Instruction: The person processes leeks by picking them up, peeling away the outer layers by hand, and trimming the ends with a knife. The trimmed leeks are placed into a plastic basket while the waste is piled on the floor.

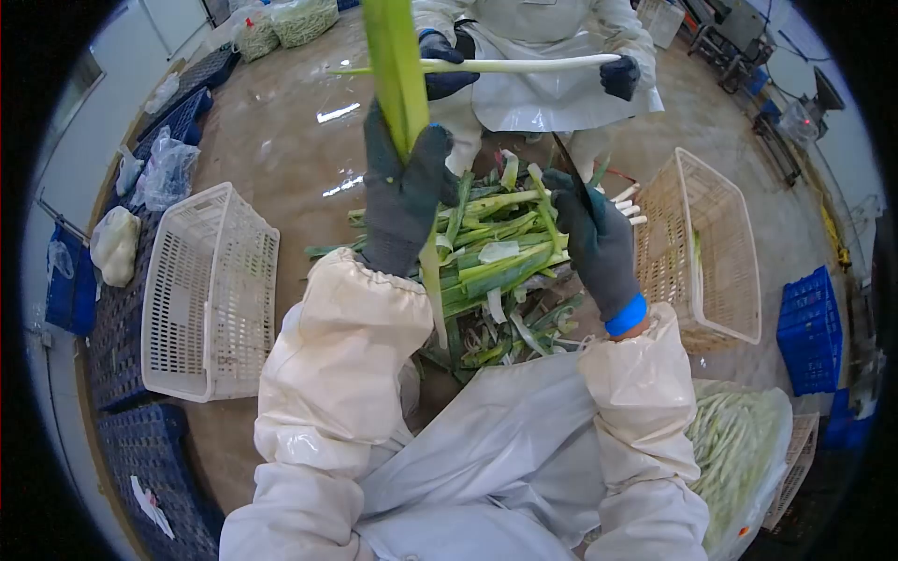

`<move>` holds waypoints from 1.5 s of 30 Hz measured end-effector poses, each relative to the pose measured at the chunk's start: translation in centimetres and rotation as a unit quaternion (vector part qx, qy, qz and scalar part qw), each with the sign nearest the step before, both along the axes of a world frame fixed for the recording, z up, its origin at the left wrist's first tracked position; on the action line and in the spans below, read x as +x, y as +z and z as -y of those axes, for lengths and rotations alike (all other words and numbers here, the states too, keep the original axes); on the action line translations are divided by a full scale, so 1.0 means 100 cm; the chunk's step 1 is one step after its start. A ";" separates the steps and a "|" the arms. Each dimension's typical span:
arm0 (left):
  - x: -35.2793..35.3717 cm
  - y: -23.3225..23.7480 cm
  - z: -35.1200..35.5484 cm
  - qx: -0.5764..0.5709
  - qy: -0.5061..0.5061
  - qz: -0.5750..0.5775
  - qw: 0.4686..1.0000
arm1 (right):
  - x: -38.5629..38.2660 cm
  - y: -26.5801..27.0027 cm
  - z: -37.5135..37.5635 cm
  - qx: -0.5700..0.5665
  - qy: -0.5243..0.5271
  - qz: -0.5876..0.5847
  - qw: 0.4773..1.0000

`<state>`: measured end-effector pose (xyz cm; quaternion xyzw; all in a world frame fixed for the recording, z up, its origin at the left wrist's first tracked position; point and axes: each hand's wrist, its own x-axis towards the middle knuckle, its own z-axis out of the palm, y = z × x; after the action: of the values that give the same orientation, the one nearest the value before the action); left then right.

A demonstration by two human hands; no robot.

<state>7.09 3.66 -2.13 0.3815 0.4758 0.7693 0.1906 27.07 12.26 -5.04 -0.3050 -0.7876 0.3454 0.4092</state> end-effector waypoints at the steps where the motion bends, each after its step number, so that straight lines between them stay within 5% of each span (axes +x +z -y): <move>1: -0.007 -0.001 -0.001 0.008 0.010 -0.015 1.000 | 0.000 0.001 0.001 0.022 0.005 -0.008 1.000; 6: -0.021 -0.002 -0.003 0.063 -0.005 -0.010 0.998 | -0.003 0.010 0.013 0.055 0.022 -0.006 0.998; 9: -0.014 0.009 0.012 -0.035 -0.040 -0.008 0.999 | -0.006 0.011 0.016 0.108 0.029 -0.016 0.994; 12: -0.010 0.001 0.002 -0.129 0.037 -0.120 0.984 | -0.006 0.014 0.019 0.130 0.042 -0.014 0.990; 15: 0.002 -0.008 0.002 -0.172 0.008 -0.242 0.955 | -0.002 0.015 0.019 0.141 0.042 0.012 0.989; 19: 0.011 -0.023 0.000 -0.255 -0.014 -0.436 0.863 | 0.001 0.011 0.015 0.115 0.024 0.073 0.990; 29: 0.025 -0.037 -0.002 -0.261 -0.061 -0.451 0.851 | -0.010 -0.010 0.011 0.129 0.003 0.163 0.978; 34: 0.010 -0.040 -0.004 -0.272 0.024 -0.460 0.845 | -0.011 -0.023 0.009 0.098 -0.014 0.191 0.977; 37: -0.028 -0.030 -0.001 -0.281 0.087 -0.441 0.848 | -0.001 -0.049 -0.010 0.072 -0.054 0.355 0.930; 40: -0.032 -0.014 0.008 -0.208 0.127 -0.400 0.884 | 0.000 -0.036 -0.008 0.065 -0.079 0.234 0.967; 45: -0.014 0.014 0.021 -0.046 0.080 -0.235 0.968 | -0.010 -0.016 0.004 -0.235 0.006 0.071 0.969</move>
<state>5.67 1.52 -0.70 0.5031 0.5710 0.6481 0.0283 26.09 11.90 -6.66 -0.4115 -0.7130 0.5009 0.2672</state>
